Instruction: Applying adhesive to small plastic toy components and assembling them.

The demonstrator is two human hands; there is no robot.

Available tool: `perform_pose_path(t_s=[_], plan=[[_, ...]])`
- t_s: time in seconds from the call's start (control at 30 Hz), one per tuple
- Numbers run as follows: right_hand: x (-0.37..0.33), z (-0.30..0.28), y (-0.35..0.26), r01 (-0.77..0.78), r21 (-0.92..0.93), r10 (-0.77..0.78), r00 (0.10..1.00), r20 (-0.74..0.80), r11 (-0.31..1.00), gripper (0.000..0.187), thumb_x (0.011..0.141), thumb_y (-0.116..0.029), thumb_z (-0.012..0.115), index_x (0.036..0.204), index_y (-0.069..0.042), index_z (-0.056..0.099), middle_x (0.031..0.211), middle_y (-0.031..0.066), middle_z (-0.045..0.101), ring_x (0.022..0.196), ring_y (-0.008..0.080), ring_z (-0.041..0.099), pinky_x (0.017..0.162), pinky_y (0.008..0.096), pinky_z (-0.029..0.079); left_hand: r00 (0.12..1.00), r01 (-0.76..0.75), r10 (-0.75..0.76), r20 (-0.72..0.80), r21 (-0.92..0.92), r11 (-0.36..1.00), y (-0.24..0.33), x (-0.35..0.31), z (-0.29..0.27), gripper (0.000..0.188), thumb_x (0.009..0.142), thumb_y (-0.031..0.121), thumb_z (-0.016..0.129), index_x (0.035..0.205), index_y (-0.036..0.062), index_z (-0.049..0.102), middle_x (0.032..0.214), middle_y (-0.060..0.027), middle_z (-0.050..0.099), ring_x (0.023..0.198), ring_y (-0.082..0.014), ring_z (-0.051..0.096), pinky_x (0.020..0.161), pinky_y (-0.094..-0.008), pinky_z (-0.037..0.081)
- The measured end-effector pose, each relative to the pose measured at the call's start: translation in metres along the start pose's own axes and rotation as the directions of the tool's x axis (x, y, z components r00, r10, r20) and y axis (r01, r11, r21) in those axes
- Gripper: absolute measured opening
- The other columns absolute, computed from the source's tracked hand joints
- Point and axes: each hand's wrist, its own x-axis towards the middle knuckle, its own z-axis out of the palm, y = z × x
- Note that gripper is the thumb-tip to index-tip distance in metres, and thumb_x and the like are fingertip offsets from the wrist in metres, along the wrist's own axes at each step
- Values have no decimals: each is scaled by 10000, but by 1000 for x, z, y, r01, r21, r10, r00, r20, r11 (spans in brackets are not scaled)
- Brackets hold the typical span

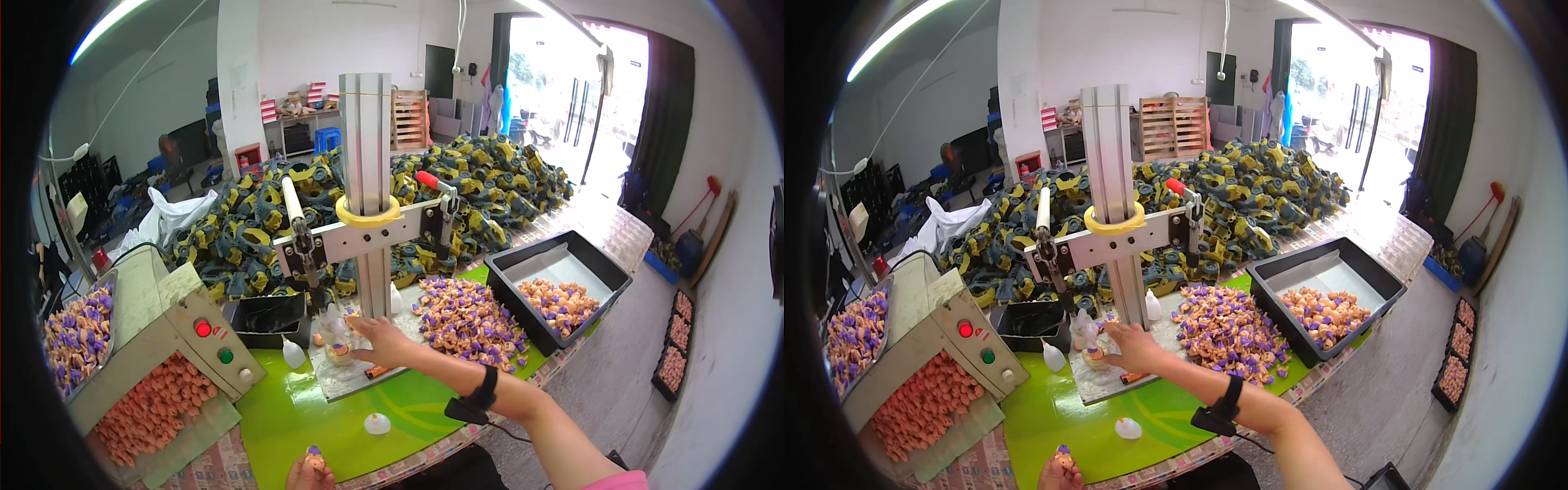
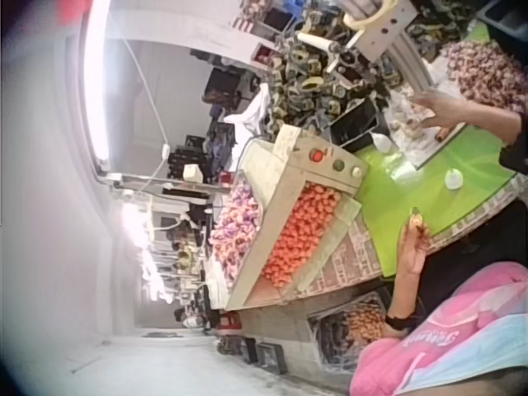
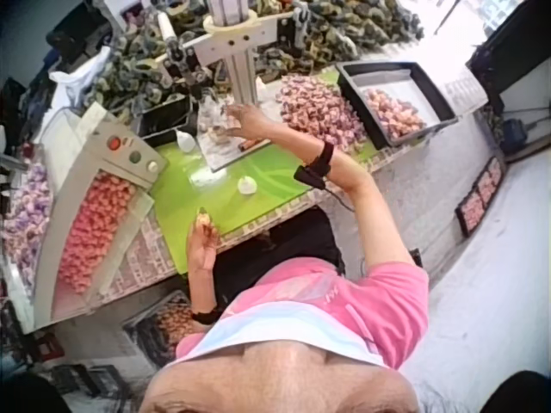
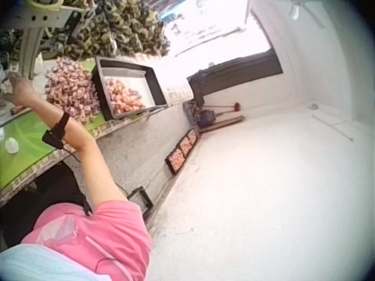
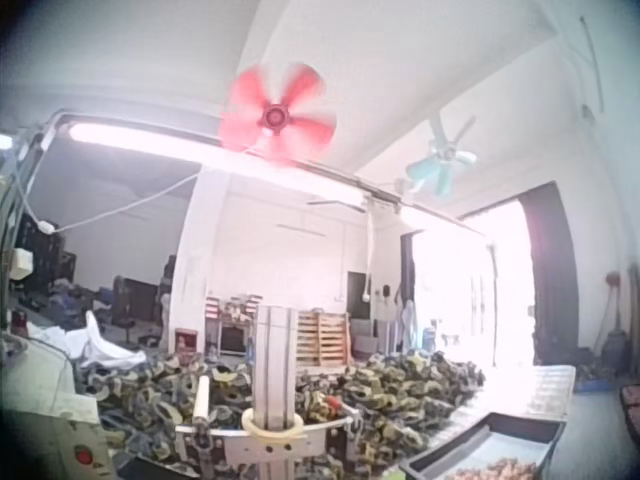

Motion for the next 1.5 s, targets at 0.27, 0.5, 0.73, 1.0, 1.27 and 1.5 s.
perform_pose_path(t_s=[0.27,0.5,0.73,1.0,1.27,1.5], plan=[[7,21,-14,110,77,-123,974,191,991,258,847,-248,615,981,-31,647,1000,107,643,1022,298,540,873,400,439,998,-70,70,0,9,997,-6,2,23,192,928,178,599,1085,67,595,960,-26,632,861,-128,636,752,-247,559],[-32,-74,-35,-66,195,61,998,33,979,184,842,-181,645,940,-27,664,941,129,659,913,306,615,810,389,490,1000,18,-19,15,33,999,4,2,0,166,929,201,603,1041,78,608,958,-10,626,870,-125,630,751,-270,548],[-115,-238,95,-617,-324,346,720,-602,717,193,822,-152,600,966,-30,643,900,202,657,826,361,641,740,439,507,973,-185,207,-97,197,963,48,10,-15,169,939,198,590,1055,76,594,952,-5,613,872,-130,598,795,-279,511],[-182,-288,167,-662,-516,482,749,-455,543,252,823,-141,584,1048,-50,647,1002,177,653,978,357,585,885,443,440,984,-171,179,-9,251,953,74,61,37,217,933,143,572,1116,30,546,922,-46,610,833,-170,631,714,-274,540],[-114,-248,55,-389,-346,322,917,-237,854,181,836,-100,604,977,-1,659,948,167,657,887,326,614,788,397,475,997,15,-48,64,439,899,61,150,54,225,914,184,617,1097,53,606,936,-20,641,858,-128,613,773,-277,509],[-84,-198,-52,-102,-81,115,977,180,992,127,818,-111,670,919,-34,673,841,121,661,760,310,637,671,372,515,990,-116,138,17,642,758,32,210,78,209,859,206,694,1001,65,635,869,10,628,777,-100,575,678,-246,468]])
